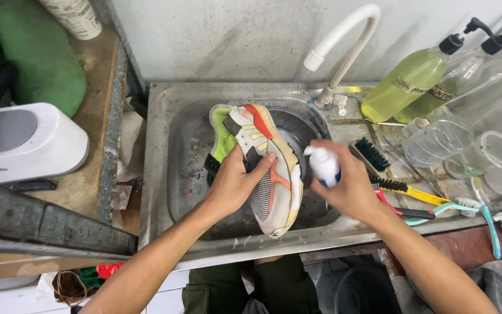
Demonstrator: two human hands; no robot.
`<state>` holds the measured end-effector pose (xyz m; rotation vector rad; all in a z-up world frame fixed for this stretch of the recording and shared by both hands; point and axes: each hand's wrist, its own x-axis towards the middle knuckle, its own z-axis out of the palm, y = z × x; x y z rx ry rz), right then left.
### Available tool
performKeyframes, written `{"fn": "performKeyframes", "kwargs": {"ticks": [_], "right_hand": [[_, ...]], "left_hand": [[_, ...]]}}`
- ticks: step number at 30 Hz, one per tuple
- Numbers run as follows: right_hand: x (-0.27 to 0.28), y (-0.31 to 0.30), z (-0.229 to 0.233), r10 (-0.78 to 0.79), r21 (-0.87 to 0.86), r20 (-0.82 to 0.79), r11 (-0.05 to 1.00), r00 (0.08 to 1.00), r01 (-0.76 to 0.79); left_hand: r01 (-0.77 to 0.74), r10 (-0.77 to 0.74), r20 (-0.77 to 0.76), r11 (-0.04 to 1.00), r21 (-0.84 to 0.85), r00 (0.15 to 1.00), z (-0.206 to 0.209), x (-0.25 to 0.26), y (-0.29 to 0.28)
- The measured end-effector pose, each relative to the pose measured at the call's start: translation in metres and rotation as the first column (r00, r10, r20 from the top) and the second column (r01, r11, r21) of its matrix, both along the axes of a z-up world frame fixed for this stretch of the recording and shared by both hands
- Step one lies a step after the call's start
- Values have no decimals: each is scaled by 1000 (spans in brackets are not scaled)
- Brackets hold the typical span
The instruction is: The person scrubs a single sneaker in a sink using a red brush and a yellow brush, applying cleaning solution and wiping with a gray cloth. They rotate the shoe to clean the sole, sides, and upper, then rinse and wipe it down.
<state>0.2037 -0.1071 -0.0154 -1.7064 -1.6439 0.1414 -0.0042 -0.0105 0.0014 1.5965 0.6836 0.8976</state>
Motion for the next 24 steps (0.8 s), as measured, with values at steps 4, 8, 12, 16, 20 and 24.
{"fn": "performKeyframes", "kwargs": {"ticks": [4, 8, 12, 16, 20, 24], "right_hand": [[26, 24, 15, -90, 128, -32, 987, 995, 94], [87, 54, -10, -229, 167, -233, 948, 945, 271], [160, 75, -45, -374, 155, -252, 895, 893, 419], [162, 66, -36, -460, 66, -158, 878, 874, 475], [141, 19, -2, -399, 223, 95, 901, 912, 371], [147, -53, 25, -328, -291, 560, 782, 761, 552]], "left_hand": [[14, -15, 38, 1000, 8, 999, -14, 2, 4], [-15, 15, 19, 1000, 7, 1000, -19, 3, 6], [-30, 31, -17, 998, 59, 999, -18, 5, 2], [-19, 21, -41, 999, 48, 999, -23, 8, 6], [-19, 23, -70, 998, 53, 997, -26, 10, 8], [-40, 47, -86, 996, 86, 995, -28, 12, 8]]}}
